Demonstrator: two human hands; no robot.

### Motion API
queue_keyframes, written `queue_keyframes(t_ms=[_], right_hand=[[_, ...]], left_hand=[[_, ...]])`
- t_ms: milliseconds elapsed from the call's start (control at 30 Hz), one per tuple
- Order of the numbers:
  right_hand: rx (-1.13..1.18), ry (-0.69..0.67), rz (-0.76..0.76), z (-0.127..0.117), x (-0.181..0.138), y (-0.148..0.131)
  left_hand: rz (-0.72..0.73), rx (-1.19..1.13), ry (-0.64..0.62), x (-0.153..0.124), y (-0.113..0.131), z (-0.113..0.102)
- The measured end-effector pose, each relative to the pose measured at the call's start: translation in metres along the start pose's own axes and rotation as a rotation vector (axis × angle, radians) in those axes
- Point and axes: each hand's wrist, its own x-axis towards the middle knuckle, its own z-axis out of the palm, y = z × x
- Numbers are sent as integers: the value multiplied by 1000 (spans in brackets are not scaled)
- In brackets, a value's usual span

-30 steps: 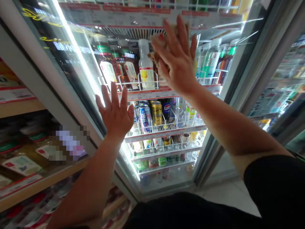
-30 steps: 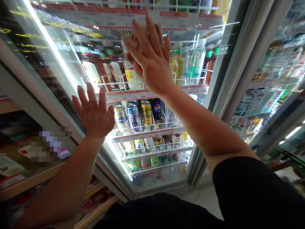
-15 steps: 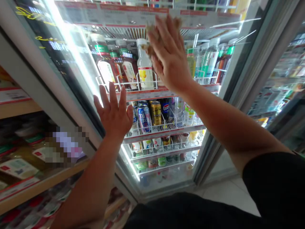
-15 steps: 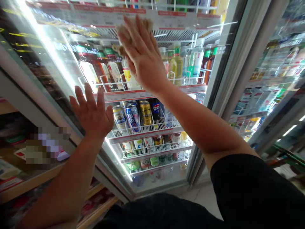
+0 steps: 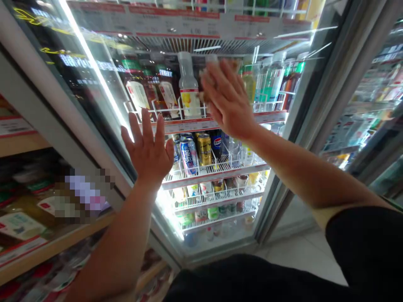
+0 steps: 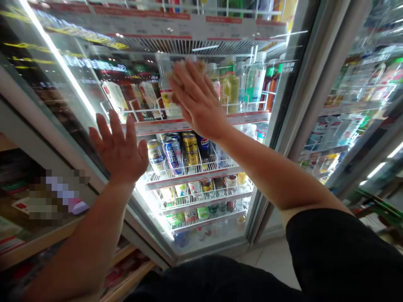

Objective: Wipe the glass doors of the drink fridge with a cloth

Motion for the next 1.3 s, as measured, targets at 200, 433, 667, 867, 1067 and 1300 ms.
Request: queue_keyframes(t_ms=[200, 433, 667, 867, 1067, 1300], right_hand=[[105, -154, -116, -4, -15, 8], [9, 85, 19, -3, -29, 19], [25, -106, -53, -15, -47, 33], [-15, 24, 97, -16, -72, 45], [-17, -151, -42, -24, -94, 62], [-107, 130, 118, -26, -115, 88]], left_hand=[[18, 38, 6, -1, 1, -1], [43, 60, -2, -1, 1, -2], [74, 45, 42, -2, -2, 1], [79, 41, 53, -2, -4, 4], [63, -13, 48, -1, -2, 2], [58, -36, 72, -1, -2, 4]])
